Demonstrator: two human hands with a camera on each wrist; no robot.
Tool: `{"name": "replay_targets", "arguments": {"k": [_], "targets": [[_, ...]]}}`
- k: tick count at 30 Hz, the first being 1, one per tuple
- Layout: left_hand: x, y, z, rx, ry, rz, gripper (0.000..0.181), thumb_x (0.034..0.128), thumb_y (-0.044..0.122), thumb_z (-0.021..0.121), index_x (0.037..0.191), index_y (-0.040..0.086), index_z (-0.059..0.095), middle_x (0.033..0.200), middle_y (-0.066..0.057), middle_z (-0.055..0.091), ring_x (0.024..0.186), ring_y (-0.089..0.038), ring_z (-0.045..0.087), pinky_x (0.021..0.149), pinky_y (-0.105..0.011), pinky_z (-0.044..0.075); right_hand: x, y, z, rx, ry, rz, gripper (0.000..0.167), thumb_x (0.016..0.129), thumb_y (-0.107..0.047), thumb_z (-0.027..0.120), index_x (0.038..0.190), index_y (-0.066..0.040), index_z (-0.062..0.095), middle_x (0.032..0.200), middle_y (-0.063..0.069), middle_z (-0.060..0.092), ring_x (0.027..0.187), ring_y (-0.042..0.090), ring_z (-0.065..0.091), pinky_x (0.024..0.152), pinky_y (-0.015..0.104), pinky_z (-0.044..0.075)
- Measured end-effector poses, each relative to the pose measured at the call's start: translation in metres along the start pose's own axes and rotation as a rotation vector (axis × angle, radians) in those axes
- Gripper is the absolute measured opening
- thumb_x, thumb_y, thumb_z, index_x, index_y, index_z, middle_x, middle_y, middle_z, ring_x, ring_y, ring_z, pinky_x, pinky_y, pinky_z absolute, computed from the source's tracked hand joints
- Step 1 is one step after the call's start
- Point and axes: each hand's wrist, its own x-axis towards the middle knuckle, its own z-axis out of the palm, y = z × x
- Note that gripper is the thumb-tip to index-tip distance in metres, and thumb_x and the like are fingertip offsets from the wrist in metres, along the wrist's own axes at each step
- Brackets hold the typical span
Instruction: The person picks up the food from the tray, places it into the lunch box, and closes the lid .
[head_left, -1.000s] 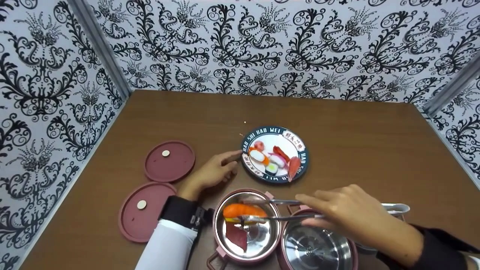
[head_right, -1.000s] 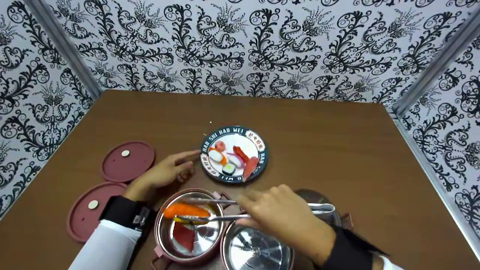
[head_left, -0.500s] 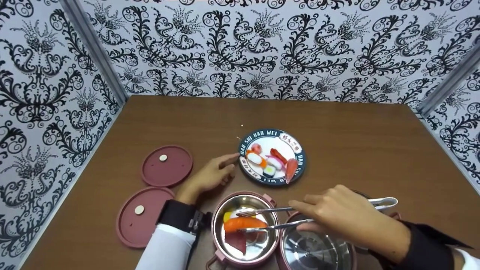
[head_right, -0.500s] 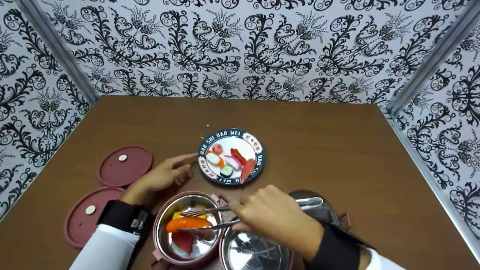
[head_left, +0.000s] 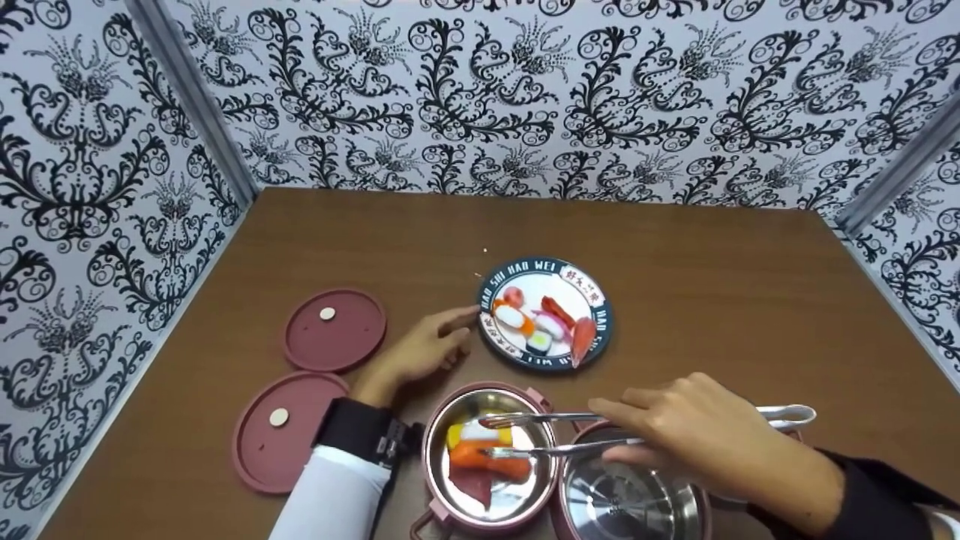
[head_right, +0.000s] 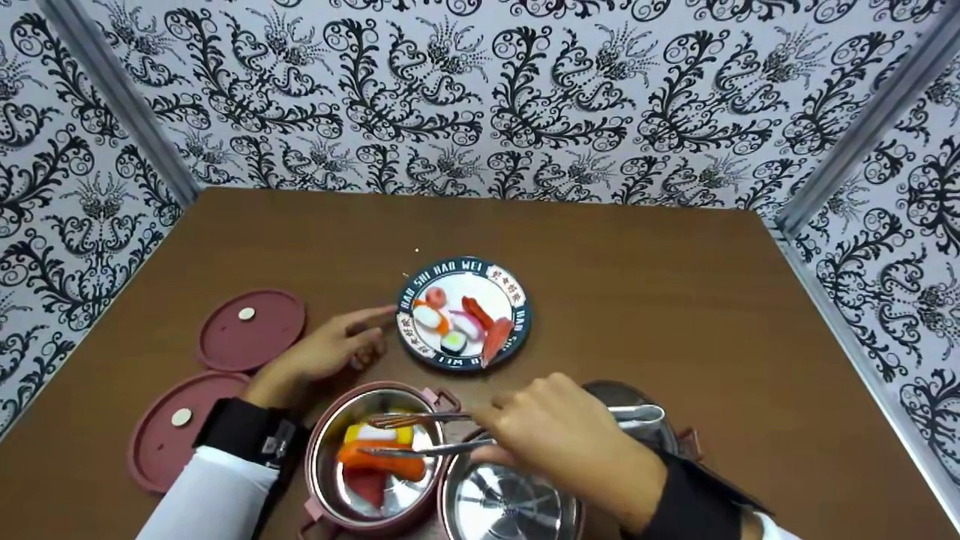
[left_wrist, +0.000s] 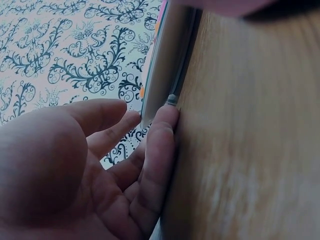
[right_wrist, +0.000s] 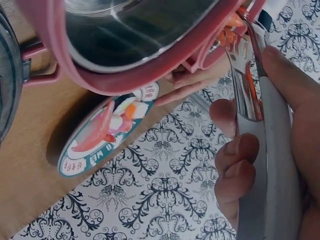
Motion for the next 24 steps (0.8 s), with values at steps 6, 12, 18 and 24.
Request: {"name": "replay_targets", "arguments": {"k": [6, 12, 18, 24], "targets": [[0.000, 0.002, 0.000, 0.004, 0.009, -0.004, 0.047, 0.1037, 0.012, 0.050, 0.150, 0.014, 0.046, 0.090, -0.015, 0.066, 0.070, -0.015, 0.057, 0.064, -0.026, 0.052, -0.004, 0.009, -0.005, 0.010, 0.118, 0.013, 0.037, 0.091, -0.048, 0.069, 0.115, -0.020, 0.072, 0.072, -0.013, 0.058, 0.049, -0.004, 0.032, 0.044, 0.015, 0.022], [0.000, 0.000, 0.000, 0.013, -0.018, 0.022, 0.046, 0.1046, 0.011, 0.048, 0.150, 0.009, 0.045, 0.090, -0.019, 0.065, 0.067, -0.015, 0.054, 0.061, -0.025, 0.049, -0.014, 0.024, -0.006, 0.006, 0.173, 0.112, 0.042, 0.085, -0.046, 0.074, 0.118, -0.019, 0.073, 0.076, -0.010, 0.066, 0.049, -0.005, 0.040, 0.044, 0.015, 0.032], [0.002, 0.001, 0.002, 0.009, -0.009, 0.008, 0.046, 0.1048, 0.013, 0.049, 0.151, 0.013, 0.045, 0.091, -0.016, 0.065, 0.068, -0.015, 0.054, 0.062, -0.024, 0.049, -0.029, 0.046, -0.003, -0.031, 0.166, 0.209, 0.044, 0.081, -0.040, 0.077, 0.118, -0.016, 0.073, 0.077, -0.007, 0.069, 0.050, -0.007, 0.042, 0.045, 0.013, 0.036], [0.002, 0.003, 0.002, -0.002, 0.001, -0.025, 0.047, 0.1043, 0.013, 0.050, 0.151, 0.016, 0.045, 0.090, -0.014, 0.065, 0.070, -0.015, 0.056, 0.063, -0.026, 0.051, -0.049, 0.070, -0.002, -0.125, 0.119, 0.274, 0.049, 0.075, -0.038, 0.079, 0.117, -0.014, 0.073, 0.077, -0.001, 0.070, 0.047, -0.004, 0.039, 0.042, 0.013, 0.029]]}}
